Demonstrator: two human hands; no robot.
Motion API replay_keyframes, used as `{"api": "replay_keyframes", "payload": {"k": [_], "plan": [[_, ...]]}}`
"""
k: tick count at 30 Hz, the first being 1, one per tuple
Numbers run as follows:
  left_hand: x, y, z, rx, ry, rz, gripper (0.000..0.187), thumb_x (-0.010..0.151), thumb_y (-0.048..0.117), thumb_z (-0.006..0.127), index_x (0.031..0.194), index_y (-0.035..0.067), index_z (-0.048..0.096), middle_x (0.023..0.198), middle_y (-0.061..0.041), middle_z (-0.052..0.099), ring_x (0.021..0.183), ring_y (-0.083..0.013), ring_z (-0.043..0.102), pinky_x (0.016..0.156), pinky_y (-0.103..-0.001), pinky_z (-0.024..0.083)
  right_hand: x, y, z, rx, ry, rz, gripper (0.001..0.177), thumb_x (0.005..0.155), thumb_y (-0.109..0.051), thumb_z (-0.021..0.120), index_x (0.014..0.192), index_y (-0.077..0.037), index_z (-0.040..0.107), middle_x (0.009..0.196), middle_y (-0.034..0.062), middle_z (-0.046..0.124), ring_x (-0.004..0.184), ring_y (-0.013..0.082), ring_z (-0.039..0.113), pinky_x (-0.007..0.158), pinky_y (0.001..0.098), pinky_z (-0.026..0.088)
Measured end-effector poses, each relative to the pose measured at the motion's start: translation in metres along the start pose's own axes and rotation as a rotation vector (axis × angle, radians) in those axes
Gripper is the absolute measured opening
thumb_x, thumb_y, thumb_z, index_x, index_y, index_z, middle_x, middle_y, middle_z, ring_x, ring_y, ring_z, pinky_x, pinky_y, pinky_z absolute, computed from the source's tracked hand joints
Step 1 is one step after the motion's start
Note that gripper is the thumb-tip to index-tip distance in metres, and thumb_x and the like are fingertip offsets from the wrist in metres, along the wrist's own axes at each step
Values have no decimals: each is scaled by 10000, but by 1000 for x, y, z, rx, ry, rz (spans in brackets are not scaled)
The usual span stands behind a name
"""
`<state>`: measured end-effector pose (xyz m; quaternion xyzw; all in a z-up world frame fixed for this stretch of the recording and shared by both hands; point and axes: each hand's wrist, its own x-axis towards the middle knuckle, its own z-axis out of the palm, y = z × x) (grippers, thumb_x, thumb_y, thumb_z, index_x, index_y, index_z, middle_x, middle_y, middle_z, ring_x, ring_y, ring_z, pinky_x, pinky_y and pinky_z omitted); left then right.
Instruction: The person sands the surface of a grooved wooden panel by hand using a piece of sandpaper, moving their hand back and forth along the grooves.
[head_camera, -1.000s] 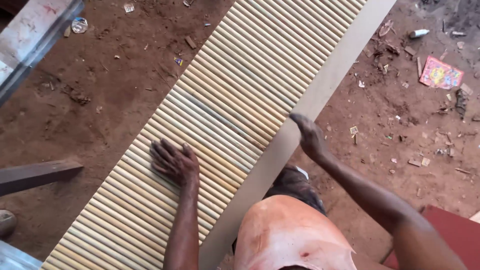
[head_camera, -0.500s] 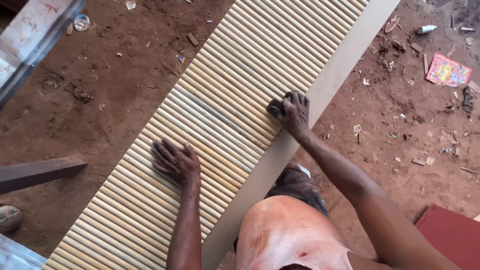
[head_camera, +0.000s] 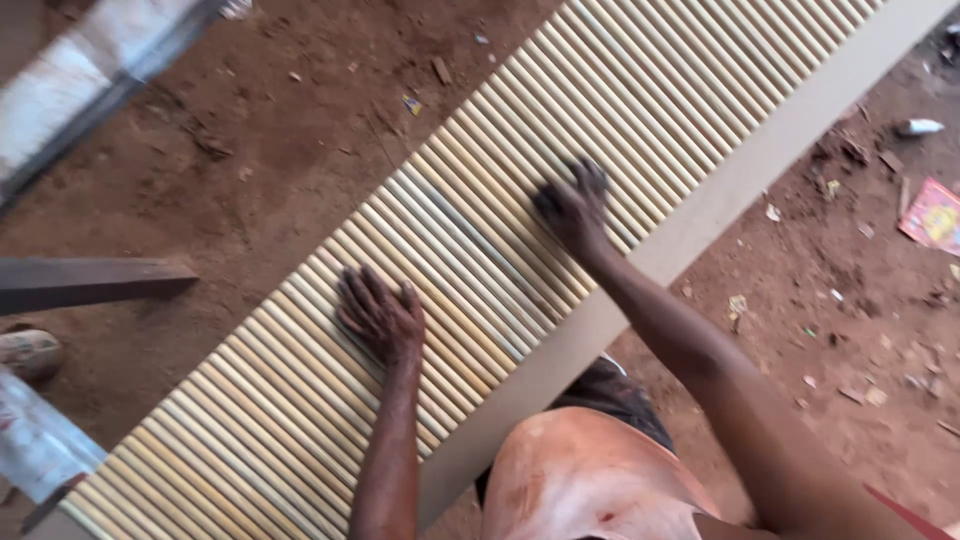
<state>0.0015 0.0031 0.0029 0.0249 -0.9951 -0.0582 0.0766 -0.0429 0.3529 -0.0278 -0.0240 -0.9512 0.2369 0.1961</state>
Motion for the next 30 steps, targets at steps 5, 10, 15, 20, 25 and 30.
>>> {"api": "replay_keyframes", "payload": {"k": [5, 10, 15, 20, 25, 30], "plan": [[6, 6, -8, 33, -6, -15, 736, 1016, 495, 509, 1573, 21, 429, 1660, -237, 327, 1560, -413, 261, 1240, -640, 157, -10, 2, -23, -19, 11, 2, 235, 884, -314, 832, 1043, -148, 782, 1348, 213, 560, 1333, 459, 439, 1141, 594, 323], [8, 9, -5, 43, 9, -42, 727, 994, 475, 540, 1563, 30, 457, 1663, -221, 342, 1558, -390, 282, 1243, -627, 166, 112, -36, 58, 79, -11, 8, 179, 898, -290, 826, 979, -144, 762, 1252, 203, 598, 1284, 446, 462, 1119, 595, 330], [0, 3, -9, 26, 13, -25, 715, 983, 473, 549, 1539, 30, 473, 1650, -223, 351, 1552, -391, 279, 1244, -616, 161, 61, -23, 30, 52, 69, -101, 230, 873, -286, 817, 1020, -121, 753, 1334, 217, 602, 1319, 477, 434, 1125, 596, 303], [5, 5, -14, 50, -37, -47, 718, 969, 481, 546, 1526, 32, 481, 1633, -231, 355, 1531, -391, 290, 1223, -622, 160, 71, -22, 34, 76, -40, -46, 186, 923, -281, 802, 1013, -127, 748, 1386, 187, 577, 1366, 468, 426, 1130, 618, 296], [6, 6, -13, -10, 2, -58, 699, 986, 469, 536, 1526, 29, 481, 1625, -229, 378, 1527, -397, 309, 1236, -624, 176, 154, -46, 114, 45, 5, -52, 209, 941, -319, 803, 1049, -147, 759, 1448, 172, 561, 1426, 478, 387, 1167, 627, 256], [7, 9, -13, -23, 46, -41, 694, 994, 463, 546, 1527, 25, 480, 1626, -229, 394, 1529, -406, 329, 1229, -630, 207, 82, -18, 58, 90, -39, -35, 250, 911, -329, 798, 1072, -139, 778, 1374, 153, 578, 1390, 485, 405, 1143, 624, 281]]}}
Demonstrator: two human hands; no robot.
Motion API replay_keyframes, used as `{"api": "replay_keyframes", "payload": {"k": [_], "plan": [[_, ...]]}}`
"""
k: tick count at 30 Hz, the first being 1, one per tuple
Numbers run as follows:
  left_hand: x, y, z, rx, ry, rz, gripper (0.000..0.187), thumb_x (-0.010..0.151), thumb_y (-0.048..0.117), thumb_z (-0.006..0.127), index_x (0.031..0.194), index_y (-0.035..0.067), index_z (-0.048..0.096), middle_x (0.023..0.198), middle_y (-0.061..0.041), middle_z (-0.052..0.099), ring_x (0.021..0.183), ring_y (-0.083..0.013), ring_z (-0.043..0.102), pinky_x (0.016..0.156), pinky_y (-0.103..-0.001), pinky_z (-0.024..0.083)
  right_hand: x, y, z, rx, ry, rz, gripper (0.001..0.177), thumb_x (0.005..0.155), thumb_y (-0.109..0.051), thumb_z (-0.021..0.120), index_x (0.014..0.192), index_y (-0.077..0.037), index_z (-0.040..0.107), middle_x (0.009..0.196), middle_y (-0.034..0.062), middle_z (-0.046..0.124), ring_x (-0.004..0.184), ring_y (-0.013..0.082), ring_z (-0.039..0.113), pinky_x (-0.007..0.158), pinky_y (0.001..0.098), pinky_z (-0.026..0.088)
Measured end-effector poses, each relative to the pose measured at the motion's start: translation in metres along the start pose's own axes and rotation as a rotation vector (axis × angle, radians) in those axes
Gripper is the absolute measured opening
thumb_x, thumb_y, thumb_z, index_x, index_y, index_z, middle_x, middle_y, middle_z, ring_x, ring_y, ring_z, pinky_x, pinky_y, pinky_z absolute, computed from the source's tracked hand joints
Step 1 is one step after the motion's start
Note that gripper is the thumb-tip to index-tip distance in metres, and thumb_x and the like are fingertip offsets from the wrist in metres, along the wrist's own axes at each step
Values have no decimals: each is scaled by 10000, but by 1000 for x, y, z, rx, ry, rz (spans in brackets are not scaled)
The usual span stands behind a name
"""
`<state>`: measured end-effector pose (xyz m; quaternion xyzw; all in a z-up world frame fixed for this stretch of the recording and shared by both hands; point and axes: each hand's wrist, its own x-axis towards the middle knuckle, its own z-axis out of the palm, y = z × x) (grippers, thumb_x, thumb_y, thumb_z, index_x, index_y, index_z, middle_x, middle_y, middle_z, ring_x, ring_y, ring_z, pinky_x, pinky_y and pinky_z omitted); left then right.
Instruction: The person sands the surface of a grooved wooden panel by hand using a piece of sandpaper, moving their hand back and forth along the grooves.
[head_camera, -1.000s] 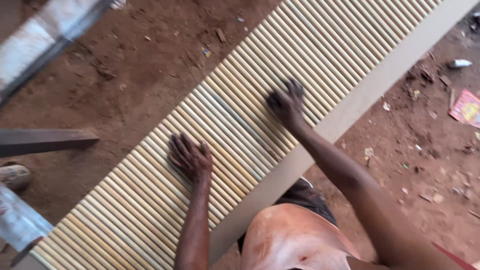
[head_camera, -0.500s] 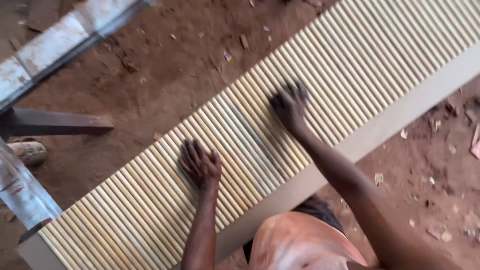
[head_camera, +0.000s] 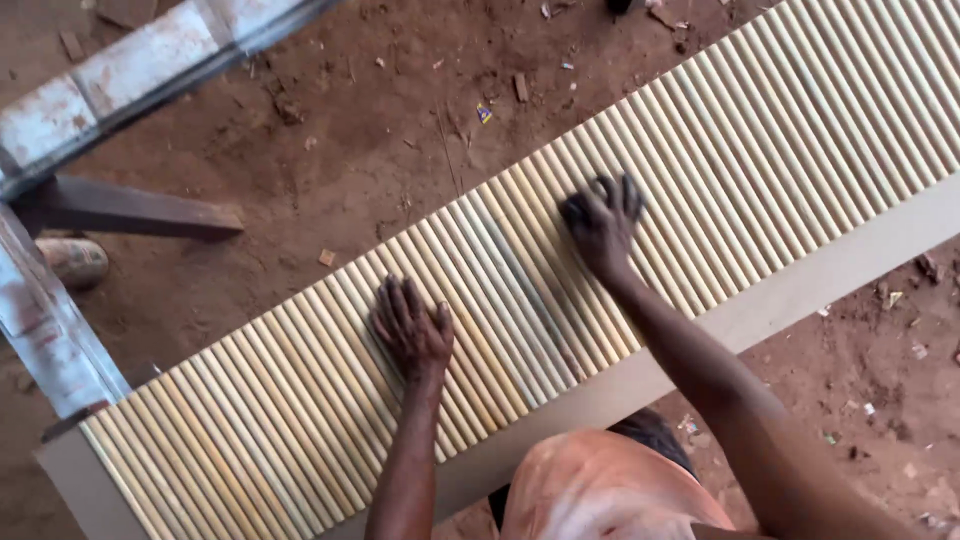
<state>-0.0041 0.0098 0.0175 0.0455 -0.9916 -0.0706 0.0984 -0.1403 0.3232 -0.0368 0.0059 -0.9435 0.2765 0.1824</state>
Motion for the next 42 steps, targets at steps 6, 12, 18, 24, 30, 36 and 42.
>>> {"api": "replay_keyframes", "payload": {"k": [6, 12, 18, 24, 30, 36, 42], "plan": [[2, 2, 2, 55, 4, 0, 687, 1004, 479, 525, 1532, 43, 482, 1631, -215, 378, 1532, -397, 312, 1222, -634, 192, 83, -19, 50, -30, 136, -19, 189, 846, -367, 813, 974, -229, 797, 1399, 167, 563, 1360, 494, 388, 1102, 635, 238], [-1, -2, 5, 27, -23, -9, 704, 1000, 500, 519, 1540, 50, 470, 1641, -215, 366, 1537, -392, 303, 1228, -622, 188, 27, -5, 8, 74, -25, 49, 199, 931, -348, 792, 1063, -201, 769, 1410, 153, 551, 1420, 443, 398, 1186, 585, 258], [-1, -4, 5, 34, -37, -7, 705, 1010, 496, 514, 1550, 45, 462, 1646, -218, 365, 1542, -392, 303, 1238, -614, 180, 81, -19, 37, 8, 19, -14, 147, 857, -328, 818, 931, -205, 787, 1427, 190, 543, 1400, 496, 334, 1139, 629, 188], [2, -1, 0, 43, -41, 4, 719, 1004, 500, 508, 1545, 29, 466, 1639, -236, 368, 1531, -406, 290, 1210, -623, 175, 13, 13, -3, 56, -117, -89, 242, 1003, -314, 804, 1109, -114, 716, 1368, 166, 588, 1411, 462, 415, 1258, 617, 289], [-1, 0, 0, 26, -43, 10, 714, 1014, 488, 529, 1548, 18, 467, 1642, -237, 366, 1548, -406, 285, 1236, -627, 169, -94, 21, -71, -44, 4, -40, 247, 882, -342, 819, 1047, -162, 788, 1393, 198, 595, 1392, 507, 414, 1172, 656, 259], [-2, -3, 2, 36, -86, -4, 711, 1010, 501, 510, 1540, 29, 473, 1646, -225, 360, 1554, -400, 282, 1240, -639, 171, -13, 7, -7, 8, -2, -12, 160, 914, -315, 806, 1004, -186, 780, 1450, 211, 551, 1427, 495, 383, 1168, 647, 254], [-2, -1, 1, 38, -72, 2, 706, 1034, 489, 493, 1561, 20, 463, 1663, -243, 343, 1569, -392, 265, 1251, -633, 148, -162, 36, -122, -103, -39, 34, 216, 870, -322, 842, 1042, -204, 785, 1395, 134, 602, 1435, 447, 428, 1225, 608, 301]]}}
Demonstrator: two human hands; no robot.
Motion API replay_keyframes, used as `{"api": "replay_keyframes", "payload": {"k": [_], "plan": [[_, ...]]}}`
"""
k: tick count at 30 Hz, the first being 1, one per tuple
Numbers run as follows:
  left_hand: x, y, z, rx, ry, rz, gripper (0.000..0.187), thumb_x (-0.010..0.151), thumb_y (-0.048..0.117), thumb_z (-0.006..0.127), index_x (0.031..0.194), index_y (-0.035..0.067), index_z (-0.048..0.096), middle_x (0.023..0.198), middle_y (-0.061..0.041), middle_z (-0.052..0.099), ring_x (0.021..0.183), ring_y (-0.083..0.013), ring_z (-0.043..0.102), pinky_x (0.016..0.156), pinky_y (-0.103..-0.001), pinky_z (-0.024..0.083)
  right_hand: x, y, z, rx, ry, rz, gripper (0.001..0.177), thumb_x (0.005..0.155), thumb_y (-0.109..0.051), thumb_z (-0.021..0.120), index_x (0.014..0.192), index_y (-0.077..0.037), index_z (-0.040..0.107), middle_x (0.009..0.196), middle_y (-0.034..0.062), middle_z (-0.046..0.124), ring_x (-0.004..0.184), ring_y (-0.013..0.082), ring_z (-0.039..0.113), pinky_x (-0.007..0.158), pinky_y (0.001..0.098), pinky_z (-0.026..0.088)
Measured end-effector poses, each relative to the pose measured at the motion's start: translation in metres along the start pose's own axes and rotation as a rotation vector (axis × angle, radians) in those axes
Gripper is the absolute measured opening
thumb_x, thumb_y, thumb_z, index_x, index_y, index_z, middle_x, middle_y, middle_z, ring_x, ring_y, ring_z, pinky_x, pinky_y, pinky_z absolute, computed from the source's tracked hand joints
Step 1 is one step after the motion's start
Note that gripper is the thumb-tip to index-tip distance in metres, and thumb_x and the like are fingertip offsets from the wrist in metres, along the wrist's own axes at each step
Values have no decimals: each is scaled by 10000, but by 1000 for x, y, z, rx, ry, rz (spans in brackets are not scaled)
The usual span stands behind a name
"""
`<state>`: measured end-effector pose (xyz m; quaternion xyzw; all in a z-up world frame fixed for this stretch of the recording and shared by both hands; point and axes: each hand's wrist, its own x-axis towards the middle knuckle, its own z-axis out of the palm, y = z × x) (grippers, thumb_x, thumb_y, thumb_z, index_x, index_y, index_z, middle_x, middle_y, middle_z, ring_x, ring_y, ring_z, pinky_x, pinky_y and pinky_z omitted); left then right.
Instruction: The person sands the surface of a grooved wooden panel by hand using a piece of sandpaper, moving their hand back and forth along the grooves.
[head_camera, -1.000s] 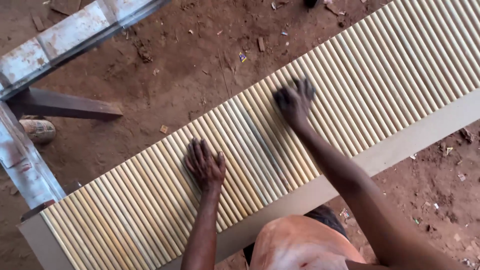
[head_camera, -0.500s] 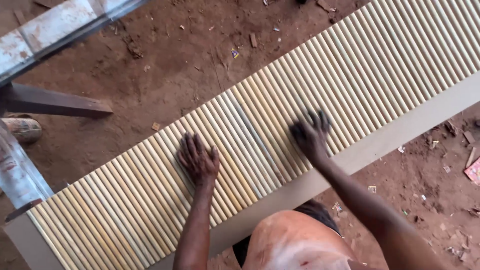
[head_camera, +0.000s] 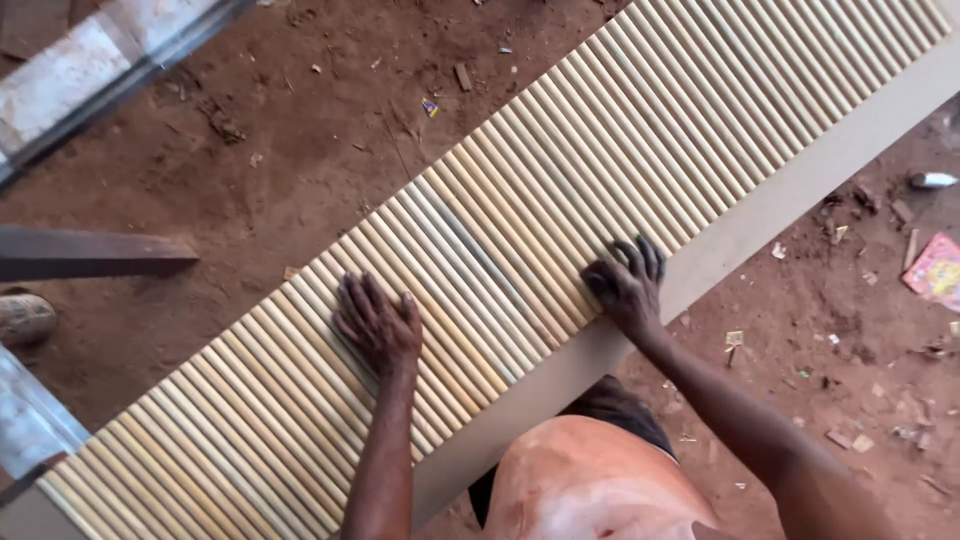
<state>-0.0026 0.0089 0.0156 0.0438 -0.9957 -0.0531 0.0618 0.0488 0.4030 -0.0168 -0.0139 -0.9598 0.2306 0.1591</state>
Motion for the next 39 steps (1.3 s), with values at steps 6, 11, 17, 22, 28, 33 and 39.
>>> {"api": "replay_keyframes", "payload": {"k": [6, 11, 17, 22, 28, 33, 39], "plan": [[0, -1, 0, 15, -10, 21, 713, 1045, 481, 483, 1575, 5, 449, 1667, -252, 328, 1561, -411, 261, 1242, -629, 159, 113, -29, 89, 23, 59, -29, 227, 883, -343, 835, 1030, -185, 765, 1414, 261, 534, 1397, 525, 397, 1152, 635, 264], [1, 2, -5, 34, -33, 9, 723, 1040, 503, 469, 1571, 12, 444, 1667, -237, 324, 1560, -390, 257, 1238, -619, 156, 63, -11, 44, 91, 1, -43, 326, 929, -301, 818, 1168, -97, 730, 1392, 192, 580, 1411, 499, 403, 1207, 631, 280], [2, -3, 2, 21, -30, 1, 722, 1052, 508, 458, 1585, 21, 436, 1679, -237, 314, 1569, -394, 255, 1246, -625, 149, -32, -3, -25, -4, -117, 50, 188, 842, -310, 797, 951, -160, 767, 1414, 206, 568, 1436, 499, 377, 1196, 607, 250], [-8, -3, 2, 13, -14, -2, 716, 1061, 507, 469, 1592, 28, 432, 1675, -237, 318, 1569, -398, 247, 1249, -633, 138, 73, -42, 56, 50, -14, -18, 203, 903, -354, 792, 969, -163, 779, 1414, 240, 546, 1406, 501, 371, 1181, 626, 219], [4, -2, -1, 20, -39, 11, 715, 1058, 496, 474, 1587, 16, 435, 1675, -245, 321, 1568, -400, 251, 1245, -632, 147, 15, -33, 10, 16, 15, -12, 166, 876, -319, 827, 968, -190, 778, 1372, 168, 580, 1408, 451, 394, 1188, 621, 262], [-1, 1, -4, 23, -45, -9, 718, 1040, 502, 490, 1577, 27, 448, 1663, -238, 330, 1561, -396, 262, 1244, -630, 151, 49, -47, 39, 13, 22, -7, 217, 899, -310, 824, 1049, -158, 785, 1416, 174, 572, 1444, 464, 380, 1195, 639, 219], [0, -2, 0, -3, -42, -9, 711, 1054, 474, 529, 1585, 9, 449, 1686, -239, 338, 1577, -389, 284, 1263, -621, 168, 78, -46, 63, 88, -1, -7, 158, 941, -298, 810, 1025, -168, 776, 1458, 172, 549, 1464, 453, 379, 1220, 608, 234]]}}
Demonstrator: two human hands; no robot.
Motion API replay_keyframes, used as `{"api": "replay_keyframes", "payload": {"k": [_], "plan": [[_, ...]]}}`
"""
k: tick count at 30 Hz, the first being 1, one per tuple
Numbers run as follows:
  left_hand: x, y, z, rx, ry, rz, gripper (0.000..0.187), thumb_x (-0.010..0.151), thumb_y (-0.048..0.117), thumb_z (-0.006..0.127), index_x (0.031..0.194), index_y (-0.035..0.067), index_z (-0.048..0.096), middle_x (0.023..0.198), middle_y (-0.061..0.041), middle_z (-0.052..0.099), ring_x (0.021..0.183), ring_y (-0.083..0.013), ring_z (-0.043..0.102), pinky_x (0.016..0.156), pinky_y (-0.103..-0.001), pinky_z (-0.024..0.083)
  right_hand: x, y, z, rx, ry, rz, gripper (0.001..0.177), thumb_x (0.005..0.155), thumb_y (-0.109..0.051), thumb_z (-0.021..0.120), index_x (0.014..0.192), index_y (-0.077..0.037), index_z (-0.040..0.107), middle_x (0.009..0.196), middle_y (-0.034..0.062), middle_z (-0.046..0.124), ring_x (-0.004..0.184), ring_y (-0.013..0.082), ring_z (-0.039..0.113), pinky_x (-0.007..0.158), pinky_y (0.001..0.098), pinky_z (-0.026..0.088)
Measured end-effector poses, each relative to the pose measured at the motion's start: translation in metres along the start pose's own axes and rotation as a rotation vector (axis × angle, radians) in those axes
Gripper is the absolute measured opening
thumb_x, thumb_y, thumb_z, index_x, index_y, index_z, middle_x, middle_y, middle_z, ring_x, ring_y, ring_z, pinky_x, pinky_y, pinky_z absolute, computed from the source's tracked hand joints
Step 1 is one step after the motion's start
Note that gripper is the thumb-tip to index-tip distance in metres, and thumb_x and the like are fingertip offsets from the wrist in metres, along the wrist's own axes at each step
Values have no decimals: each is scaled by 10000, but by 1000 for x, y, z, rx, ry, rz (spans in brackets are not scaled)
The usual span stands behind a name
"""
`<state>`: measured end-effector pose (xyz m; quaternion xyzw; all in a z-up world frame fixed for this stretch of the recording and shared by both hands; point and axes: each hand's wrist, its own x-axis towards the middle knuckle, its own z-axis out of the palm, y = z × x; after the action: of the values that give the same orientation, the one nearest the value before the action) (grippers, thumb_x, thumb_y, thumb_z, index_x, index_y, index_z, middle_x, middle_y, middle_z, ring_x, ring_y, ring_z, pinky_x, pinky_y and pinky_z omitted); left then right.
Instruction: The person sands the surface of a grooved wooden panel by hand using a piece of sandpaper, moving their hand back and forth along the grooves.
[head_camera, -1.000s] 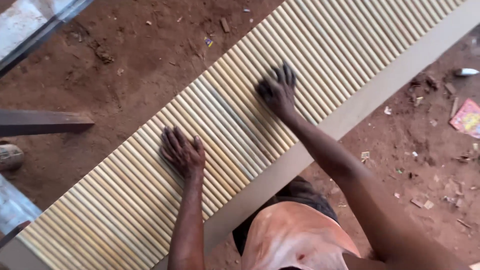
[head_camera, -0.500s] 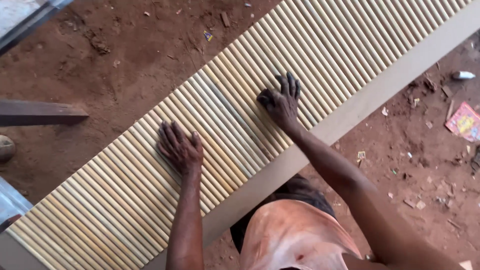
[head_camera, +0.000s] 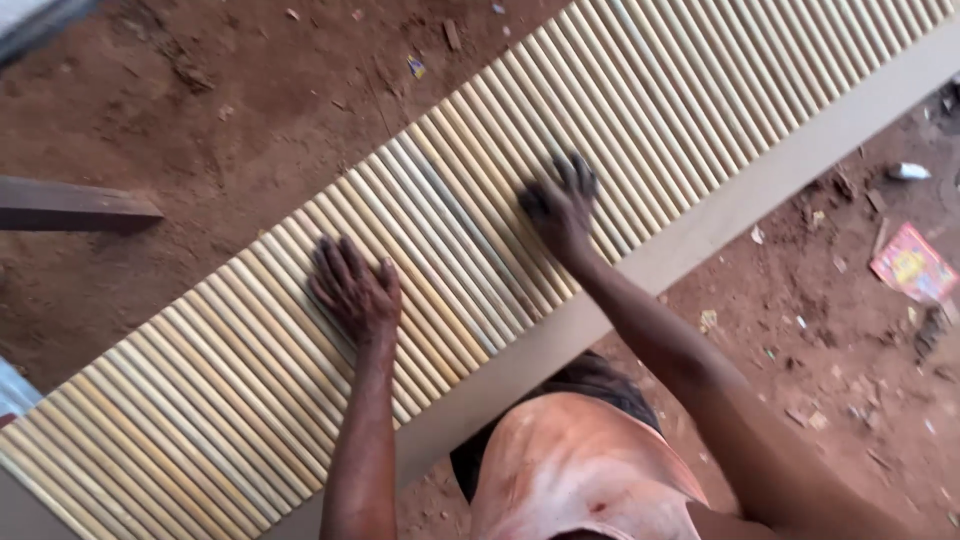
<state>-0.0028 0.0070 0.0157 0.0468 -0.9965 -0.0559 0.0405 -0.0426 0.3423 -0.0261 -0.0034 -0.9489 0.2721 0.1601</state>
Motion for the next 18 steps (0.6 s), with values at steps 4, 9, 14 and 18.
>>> {"api": "replay_keyframes", "payload": {"k": [4, 9, 14, 18], "plan": [[-3, 5, -3, 20, 14, -8, 709, 1020, 481, 528, 1556, 22, 458, 1653, -237, 344, 1553, -401, 281, 1249, -627, 154, -54, 14, -42, -48, -33, 20, 166, 898, -290, 816, 1008, -171, 782, 1390, 179, 586, 1413, 449, 401, 1193, 609, 260], [0, 1, 1, 10, 30, 5, 725, 1016, 493, 517, 1559, 16, 462, 1647, -235, 344, 1539, -402, 278, 1233, -634, 147, 63, -12, 55, -5, 43, -16, 201, 936, -288, 792, 1061, -133, 763, 1457, 241, 542, 1457, 516, 337, 1205, 645, 201], [-6, 1, 3, 7, 22, -4, 688, 1016, 470, 533, 1541, 29, 480, 1643, -232, 363, 1542, -401, 285, 1242, -631, 157, 110, -21, 82, 58, 6, -21, 161, 934, -285, 784, 982, -137, 745, 1448, 233, 556, 1436, 527, 363, 1201, 668, 198], [2, 3, -3, -41, 94, 3, 697, 1011, 473, 540, 1536, 19, 477, 1639, -226, 372, 1544, -400, 289, 1245, -629, 163, 48, -8, 25, -22, -23, -30, 199, 899, -305, 812, 1030, -158, 781, 1401, 198, 580, 1414, 522, 377, 1166, 659, 216]]}}
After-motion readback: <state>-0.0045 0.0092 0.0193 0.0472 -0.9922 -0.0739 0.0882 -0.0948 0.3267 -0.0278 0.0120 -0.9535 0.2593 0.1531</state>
